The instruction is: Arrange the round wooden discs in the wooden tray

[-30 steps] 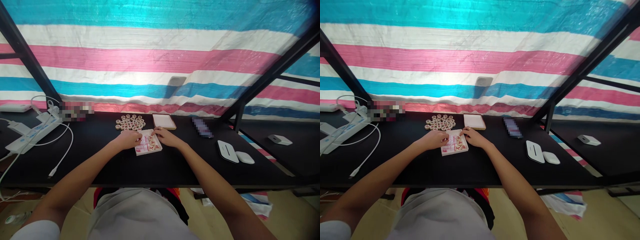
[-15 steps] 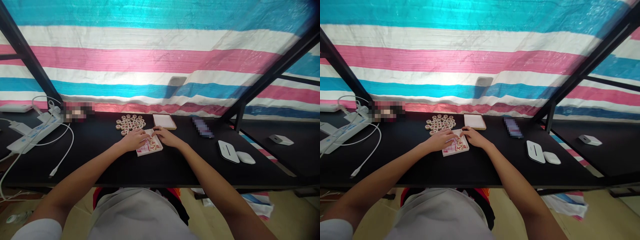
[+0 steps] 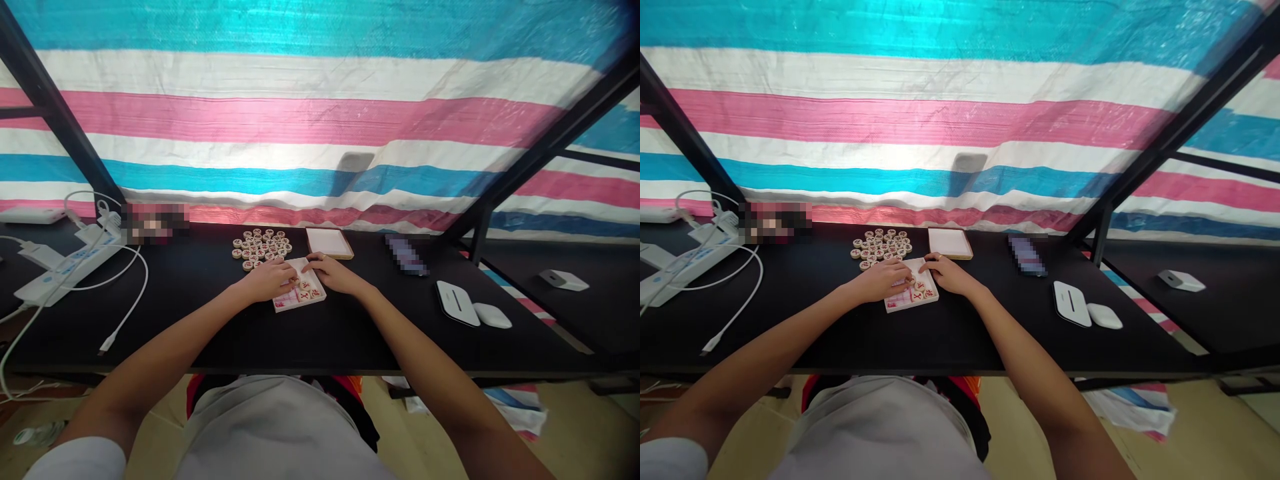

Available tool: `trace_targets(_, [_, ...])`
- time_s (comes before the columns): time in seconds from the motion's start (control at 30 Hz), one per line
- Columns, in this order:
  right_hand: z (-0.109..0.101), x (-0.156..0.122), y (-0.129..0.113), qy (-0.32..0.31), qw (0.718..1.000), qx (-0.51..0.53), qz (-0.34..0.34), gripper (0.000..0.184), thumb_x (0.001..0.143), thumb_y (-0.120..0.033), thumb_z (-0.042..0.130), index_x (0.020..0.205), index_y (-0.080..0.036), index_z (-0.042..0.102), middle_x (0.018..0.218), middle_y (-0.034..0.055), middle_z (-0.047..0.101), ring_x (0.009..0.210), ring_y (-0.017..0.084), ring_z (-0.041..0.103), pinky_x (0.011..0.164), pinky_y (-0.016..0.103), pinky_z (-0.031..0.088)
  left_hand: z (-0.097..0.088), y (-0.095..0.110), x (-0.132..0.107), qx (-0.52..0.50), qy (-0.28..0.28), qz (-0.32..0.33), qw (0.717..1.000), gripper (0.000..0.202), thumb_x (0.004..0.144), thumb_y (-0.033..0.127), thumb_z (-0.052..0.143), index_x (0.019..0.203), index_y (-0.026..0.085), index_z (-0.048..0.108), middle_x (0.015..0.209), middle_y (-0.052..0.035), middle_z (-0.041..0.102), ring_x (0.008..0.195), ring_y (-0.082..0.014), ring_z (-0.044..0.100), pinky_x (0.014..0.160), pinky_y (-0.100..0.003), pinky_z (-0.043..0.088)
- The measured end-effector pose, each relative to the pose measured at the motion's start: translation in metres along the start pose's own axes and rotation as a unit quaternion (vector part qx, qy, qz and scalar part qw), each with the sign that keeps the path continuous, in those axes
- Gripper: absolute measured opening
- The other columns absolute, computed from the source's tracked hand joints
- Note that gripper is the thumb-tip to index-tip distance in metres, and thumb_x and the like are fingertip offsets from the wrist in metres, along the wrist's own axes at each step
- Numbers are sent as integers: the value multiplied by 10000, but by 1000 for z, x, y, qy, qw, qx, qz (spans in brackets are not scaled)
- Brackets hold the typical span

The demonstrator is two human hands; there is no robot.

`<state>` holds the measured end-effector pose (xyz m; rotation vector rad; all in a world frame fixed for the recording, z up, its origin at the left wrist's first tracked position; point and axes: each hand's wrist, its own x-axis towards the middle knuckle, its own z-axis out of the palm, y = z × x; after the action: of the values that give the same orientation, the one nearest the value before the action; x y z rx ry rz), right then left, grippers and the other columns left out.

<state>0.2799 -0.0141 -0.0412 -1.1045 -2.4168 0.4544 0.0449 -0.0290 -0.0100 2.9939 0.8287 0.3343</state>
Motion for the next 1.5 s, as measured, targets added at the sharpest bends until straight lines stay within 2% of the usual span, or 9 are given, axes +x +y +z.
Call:
trace_targets(0.2, [0, 1, 1, -1, 1000, -6, 1, 380, 836, -42, 417, 1029, -221, 691, 1233, 103, 495, 1148, 208, 532, 1034, 406, 390, 0, 1, 1, -31, -14, -38, 999, 212, 909, 326, 475, 893, 167, 614, 875, -66, 646, 921, -201, 558, 802, -291, 427])
trace_targets(0.47, [0, 1, 0, 4, 1000, -8, 11, 359, 839, -50, 430, 1004, -223, 697, 1215, 99, 509, 1118, 206, 548, 1020, 402, 402, -5, -1, -3, -27, 29, -35, 999, 245, 878, 298, 460, 1052, 171, 577, 991, -75, 620, 967, -204, 555, 902, -317, 398])
trace_targets(0.6, [0, 1, 0, -2, 1000, -4, 18, 324, 855, -79, 439, 1011, -214, 689, 1221, 106, 501, 1117, 209, 548, 1010, 390, 406, -28, -11, -12, -63, -38, -91, 993, 219, 827, 319, 494, 975, 194, 596, 975, -53, 617, 881, -194, 569, 785, -287, 417])
trace_targets(0.7, [-1, 0, -2, -4, 1000, -1, 18, 311, 854, -89, 447, 1016, -217, 681, 1218, 102, 504, 1113, 210, 547, 1004, 392, 408, -49, -19, -19, -155, -131, -182, 962, 247, 793, 397, 522, 933, 203, 583, 851, -12, 622, 700, -154, 560, 606, -252, 393])
trace_targets(0.77, [-1, 0, -3, -7, 1000, 1, 15, 302, 852, -90, 449, 1005, -216, 677, 1210, 98, 505, 1104, 206, 548, 998, 390, 410, -57, -20, -20, -185, -138, -196, 953, 254, 782, 419, 532, 906, 203, 582, 789, 3, 611, 663, -145, 541, 576, -245, 370])
trace_targets(0.93, [-2, 0, -5, -8, 1000, -3, 18, 286, 851, -94, 443, 986, -196, 674, 1200, 115, 497, 1084, 212, 552, 984, 389, 413, -53, -15, -15, -163, -140, -157, 964, 270, 799, 442, 516, 755, 187, 593, 728, -6, 590, 650, -145, 512, 572, -253, 338])
trace_targets(1.13, [-1, 1, -2, -3, 1000, 1, 15, 291, 850, -91, 452, 998, -209, 672, 1190, 100, 507, 1079, 199, 556, 984, 375, 414, -44, -18, -16, -110, -119, -149, 975, 269, 827, 385, 493, 960, 197, 632, 856, -26, 626, 758, -169, 564, 651, -257, 386])
trace_targets(1.33, [0, 0, 1, 3, 1000, 0, -4, 285, 844, -95, 457, 995, -212, 669, 1163, 93, 513, 1070, 200, 560, 988, 382, 416, -31, -3, -11, -75, -70, -51, 993, 323, 857, 353, 526, 1124, 196, 616, 1054, -62, 618, 1012, -216, 555, 876, -292, 395])
trace_targets(1.5, [0, 0, 1, 7, 1000, -1, -7, 281, 844, -101, 464, 998, -219, 667, 1152, 87, 520, 1059, 199, 562, 986, 384, 420, -11, 6, -5, -29, -62, 3, 998, 186, 854, 268, 534, 940, 190, 679, 926, -65, 631, 931, -209, 558, 872, -302, 386])
